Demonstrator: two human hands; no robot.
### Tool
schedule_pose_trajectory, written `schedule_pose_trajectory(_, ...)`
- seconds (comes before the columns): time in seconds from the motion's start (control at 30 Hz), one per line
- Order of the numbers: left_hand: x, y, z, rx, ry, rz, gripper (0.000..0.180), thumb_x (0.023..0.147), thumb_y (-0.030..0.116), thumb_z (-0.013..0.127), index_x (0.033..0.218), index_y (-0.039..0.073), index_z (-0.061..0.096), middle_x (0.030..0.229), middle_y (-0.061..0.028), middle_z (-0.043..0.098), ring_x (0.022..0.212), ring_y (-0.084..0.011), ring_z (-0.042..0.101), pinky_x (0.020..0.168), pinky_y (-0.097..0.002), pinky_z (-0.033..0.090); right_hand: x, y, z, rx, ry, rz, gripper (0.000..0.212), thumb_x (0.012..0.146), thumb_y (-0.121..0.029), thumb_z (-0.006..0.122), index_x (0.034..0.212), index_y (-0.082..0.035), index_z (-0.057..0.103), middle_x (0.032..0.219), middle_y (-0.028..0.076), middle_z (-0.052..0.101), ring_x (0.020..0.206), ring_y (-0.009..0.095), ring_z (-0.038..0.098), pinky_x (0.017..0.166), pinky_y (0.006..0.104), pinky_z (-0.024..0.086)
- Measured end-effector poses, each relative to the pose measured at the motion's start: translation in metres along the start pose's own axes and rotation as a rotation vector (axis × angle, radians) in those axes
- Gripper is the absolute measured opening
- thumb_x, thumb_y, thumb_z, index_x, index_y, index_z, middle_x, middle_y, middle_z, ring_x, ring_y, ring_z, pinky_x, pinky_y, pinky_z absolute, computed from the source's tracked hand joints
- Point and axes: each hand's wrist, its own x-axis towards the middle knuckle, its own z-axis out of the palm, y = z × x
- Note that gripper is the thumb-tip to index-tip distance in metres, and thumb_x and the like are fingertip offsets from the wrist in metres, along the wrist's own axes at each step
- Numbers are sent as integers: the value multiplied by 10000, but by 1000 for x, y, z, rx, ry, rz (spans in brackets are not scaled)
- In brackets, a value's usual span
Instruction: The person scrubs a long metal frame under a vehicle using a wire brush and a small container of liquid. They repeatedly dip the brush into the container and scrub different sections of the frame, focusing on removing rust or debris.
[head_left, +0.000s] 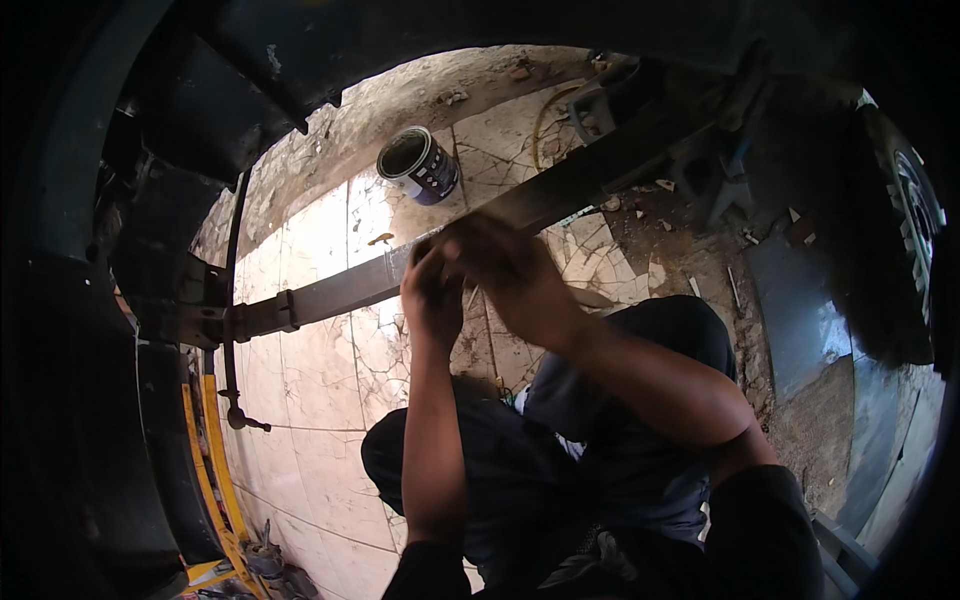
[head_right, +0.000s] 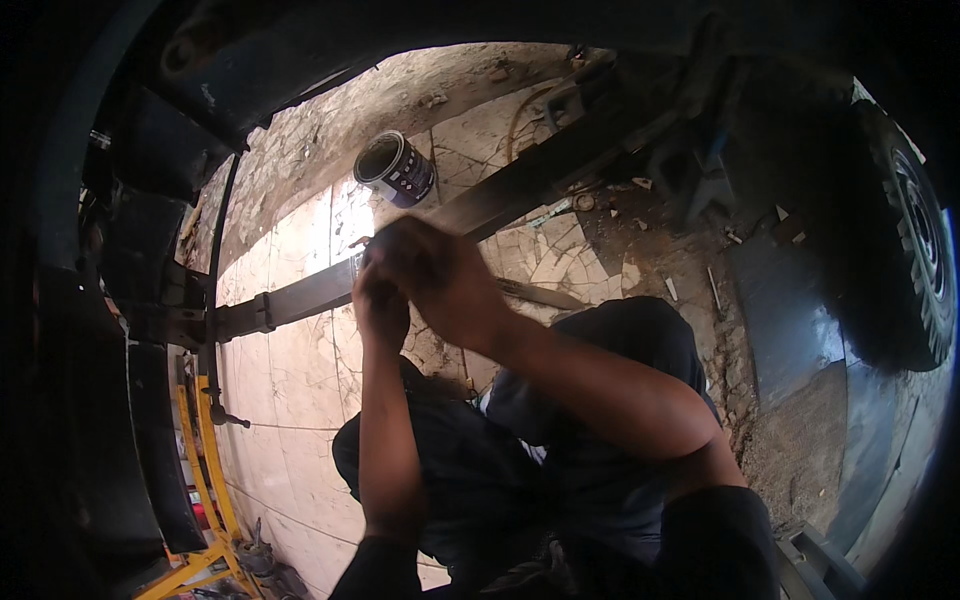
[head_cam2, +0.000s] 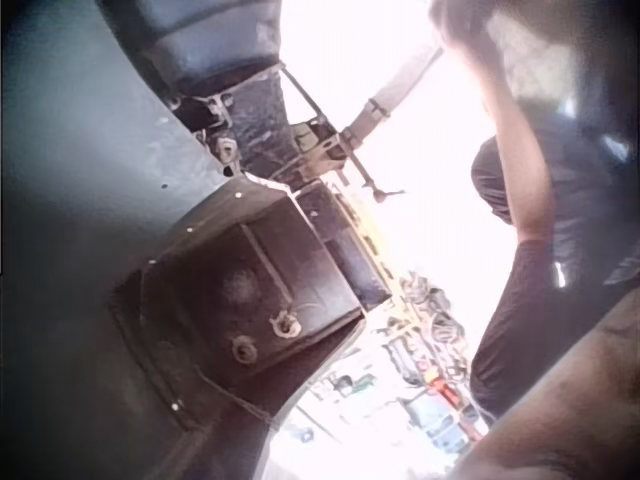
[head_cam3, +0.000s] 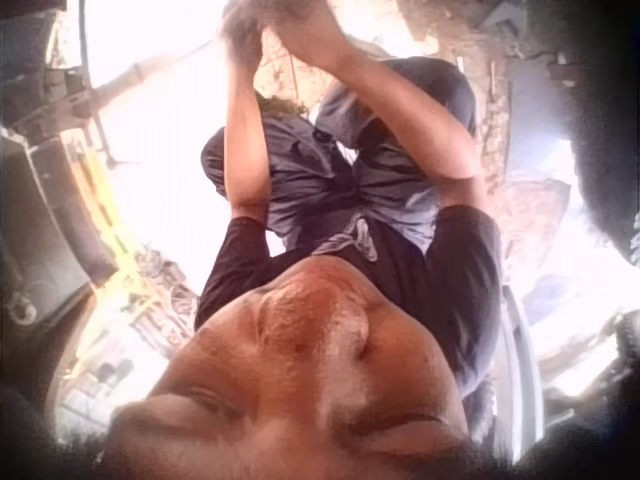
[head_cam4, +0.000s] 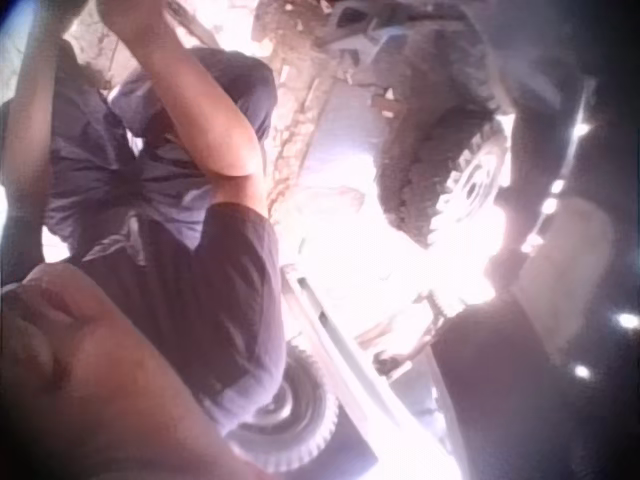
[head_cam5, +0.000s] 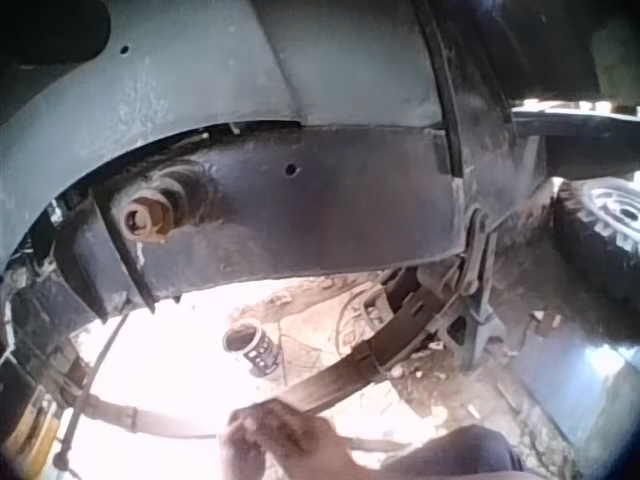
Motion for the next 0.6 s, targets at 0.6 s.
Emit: schedule_pose_trajectory(0.6, 57, 15, 69, 158, -99, -273, 226, 802, 212, 859, 971, 73, 804, 906, -94, 796, 784, -199, 762, 721, -320, 571, 51, -35, -117, -26, 369, 91, 335, 1058, -347, 595, 1194, -56, 688, 892, 54, 721, 704, 93, 613, 659, 281, 504)
